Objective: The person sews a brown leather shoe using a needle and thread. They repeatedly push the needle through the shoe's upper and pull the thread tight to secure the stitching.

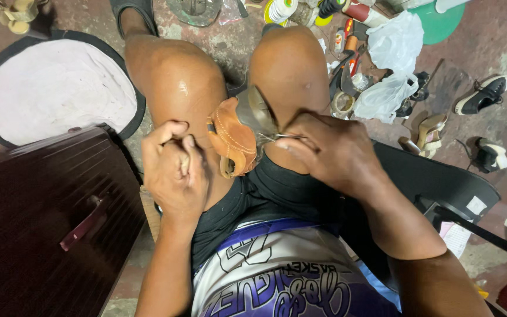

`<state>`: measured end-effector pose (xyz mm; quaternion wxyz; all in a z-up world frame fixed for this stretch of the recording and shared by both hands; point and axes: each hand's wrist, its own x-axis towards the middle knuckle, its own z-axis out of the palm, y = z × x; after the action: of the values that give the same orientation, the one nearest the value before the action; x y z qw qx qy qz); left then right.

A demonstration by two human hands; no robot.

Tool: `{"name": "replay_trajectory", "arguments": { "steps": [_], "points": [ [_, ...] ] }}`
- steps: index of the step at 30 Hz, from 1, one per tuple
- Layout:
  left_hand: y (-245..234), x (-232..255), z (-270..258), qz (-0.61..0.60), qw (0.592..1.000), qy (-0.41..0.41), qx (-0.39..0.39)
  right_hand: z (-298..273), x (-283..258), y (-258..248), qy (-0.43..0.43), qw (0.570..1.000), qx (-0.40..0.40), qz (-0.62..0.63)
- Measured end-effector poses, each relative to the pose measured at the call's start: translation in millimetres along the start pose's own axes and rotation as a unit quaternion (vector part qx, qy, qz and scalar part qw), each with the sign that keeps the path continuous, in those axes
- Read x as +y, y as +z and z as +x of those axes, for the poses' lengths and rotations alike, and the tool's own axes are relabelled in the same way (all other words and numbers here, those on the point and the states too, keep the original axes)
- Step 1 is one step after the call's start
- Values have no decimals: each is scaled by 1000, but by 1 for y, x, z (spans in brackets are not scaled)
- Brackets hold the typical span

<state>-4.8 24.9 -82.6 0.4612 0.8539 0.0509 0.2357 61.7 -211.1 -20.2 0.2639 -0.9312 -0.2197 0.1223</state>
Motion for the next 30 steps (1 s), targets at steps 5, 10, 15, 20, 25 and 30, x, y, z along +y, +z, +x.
{"name": "replay_trajectory", "arguments": {
  "steps": [5, 10, 15, 20, 25, 30],
  "points": [
    [-26, -21, -1, -515, 808, -287, -13, -8, 14, -26, 34, 989, -10, 142],
    [-33, -9, -6, -294, 914, -236, -152, -5, 13, -30, -50, 949, -14, 310],
    [-26, 8, -2, 4, 989, -15, -149, -2, -10, -16, -39, 901, 48, 430],
    [-31, -5, 13, 12, 990, -50, -134, 12, -34, 3, -13, 886, 87, 456],
    [-32, -22, 4, -64, 983, -118, -127, 20, -51, 25, -53, 823, 69, 561],
    [-32, -34, 3, -134, 975, -115, -138, 25, -47, 44, -83, 963, 93, 238]
  ]
}}
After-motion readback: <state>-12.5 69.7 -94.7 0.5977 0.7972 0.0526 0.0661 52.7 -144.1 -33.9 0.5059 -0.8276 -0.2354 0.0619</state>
